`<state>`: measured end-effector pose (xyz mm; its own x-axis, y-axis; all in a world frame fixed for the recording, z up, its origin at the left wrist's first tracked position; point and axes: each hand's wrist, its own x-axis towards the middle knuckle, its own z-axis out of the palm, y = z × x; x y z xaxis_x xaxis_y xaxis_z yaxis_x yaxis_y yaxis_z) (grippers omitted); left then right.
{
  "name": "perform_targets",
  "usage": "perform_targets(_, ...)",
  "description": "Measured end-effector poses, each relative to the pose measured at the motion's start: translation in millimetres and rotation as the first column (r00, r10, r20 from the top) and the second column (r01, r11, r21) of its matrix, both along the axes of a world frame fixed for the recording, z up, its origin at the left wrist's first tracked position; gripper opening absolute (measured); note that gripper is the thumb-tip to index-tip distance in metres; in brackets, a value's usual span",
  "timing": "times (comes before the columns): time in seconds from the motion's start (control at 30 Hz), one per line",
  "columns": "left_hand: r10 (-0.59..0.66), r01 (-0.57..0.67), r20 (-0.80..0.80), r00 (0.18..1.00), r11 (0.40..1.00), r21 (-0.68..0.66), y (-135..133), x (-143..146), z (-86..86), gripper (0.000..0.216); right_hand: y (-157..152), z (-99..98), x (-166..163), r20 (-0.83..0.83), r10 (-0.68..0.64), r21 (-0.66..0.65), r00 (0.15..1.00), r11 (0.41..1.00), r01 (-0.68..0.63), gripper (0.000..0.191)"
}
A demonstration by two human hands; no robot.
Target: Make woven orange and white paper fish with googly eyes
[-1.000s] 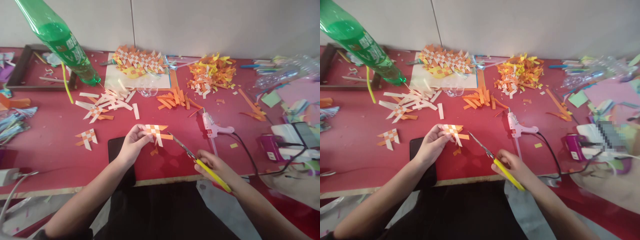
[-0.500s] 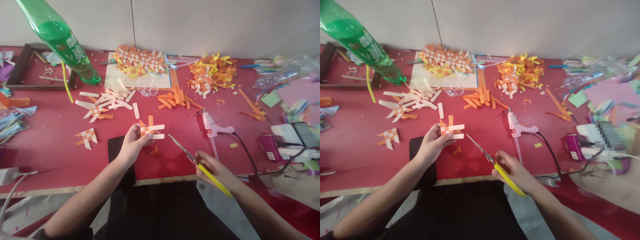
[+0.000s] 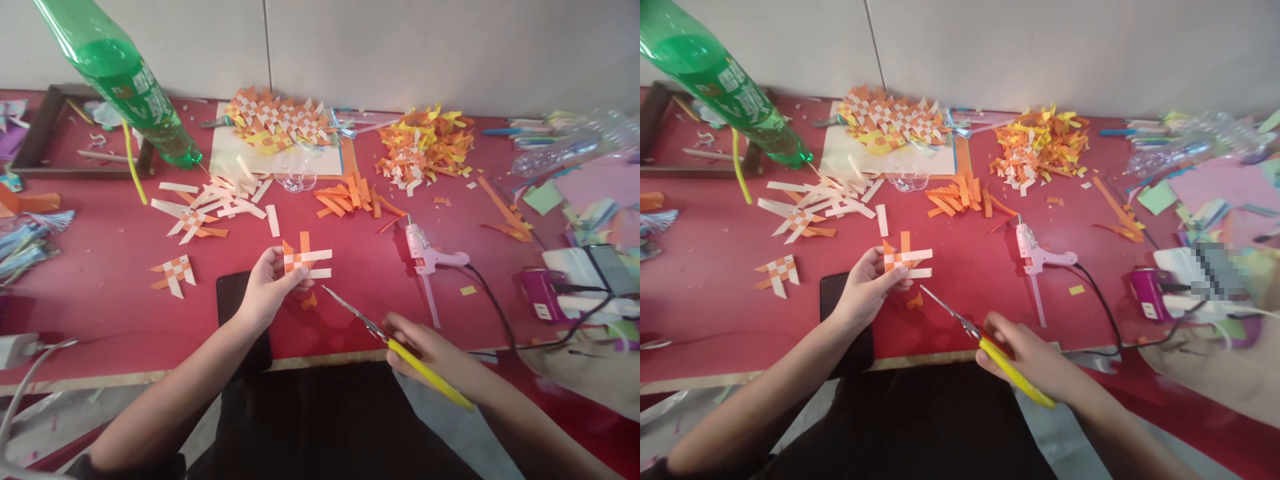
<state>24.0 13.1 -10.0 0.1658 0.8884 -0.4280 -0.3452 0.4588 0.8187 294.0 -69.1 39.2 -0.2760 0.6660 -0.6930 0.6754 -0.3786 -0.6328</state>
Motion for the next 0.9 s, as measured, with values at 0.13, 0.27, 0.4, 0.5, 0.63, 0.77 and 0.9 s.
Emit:
perform_targets(0.13, -0.016, 0.016, 0.004, 1.000, 1.000, 0.015, -1, 1, -0.7, 0.037, 0, -8.8, -1, -0.016, -0.052, -0.002, 0.998, 0.999, 0.052, 0.039)
perform_targets(0.27, -0.024, 0.024, 0.008, 1.000, 0.999, 0.030, -2, 1, 0.0, 0.034, 3, -9.8, -5, -0.028, -0.028, 0.004, 0.999, 1.000, 0.028, 0.041)
perform_targets(0.4, -0.005, 0.005, 0.001, 1.000, 0.999, 0.041, -2, 2, 0.1, 0.034, 2, -10.3, -4, -0.060, -0.010, 0.005, 0.998, 1.000, 0.010, 0.041)
perform_targets(0.5, 0.016, -0.016, -0.008, 1.000, 0.999, 0.048, -1, 2, -0.2, 0.032, -3, -16.0, 0, -0.085, -0.025, 0.048, 0.996, 0.998, 0.030, 0.040)
perform_targets(0.63, -0.017, 0.018, -0.015, 1.000, 0.999, 0.045, -1, 2, 0.8, 0.034, -5, -21.4, 5, -0.094, -0.048, 0.101, 0.994, 0.993, 0.057, 0.036)
perform_targets(0.77, -0.054, 0.055, -0.025, 0.998, 0.997, 0.047, -2, 3, 2.3, 0.035, -1, -17.0, 5, -0.085, -0.027, 0.100, 0.996, 0.994, 0.035, 0.032)
perform_targets(0.9, -0.078, 0.080, -0.036, 0.996, 0.995, 0.053, -2, 3, 3.1, 0.034, 3, -11.1, 1, -0.087, -0.027, 0.070, 0.996, 0.997, 0.033, 0.032)
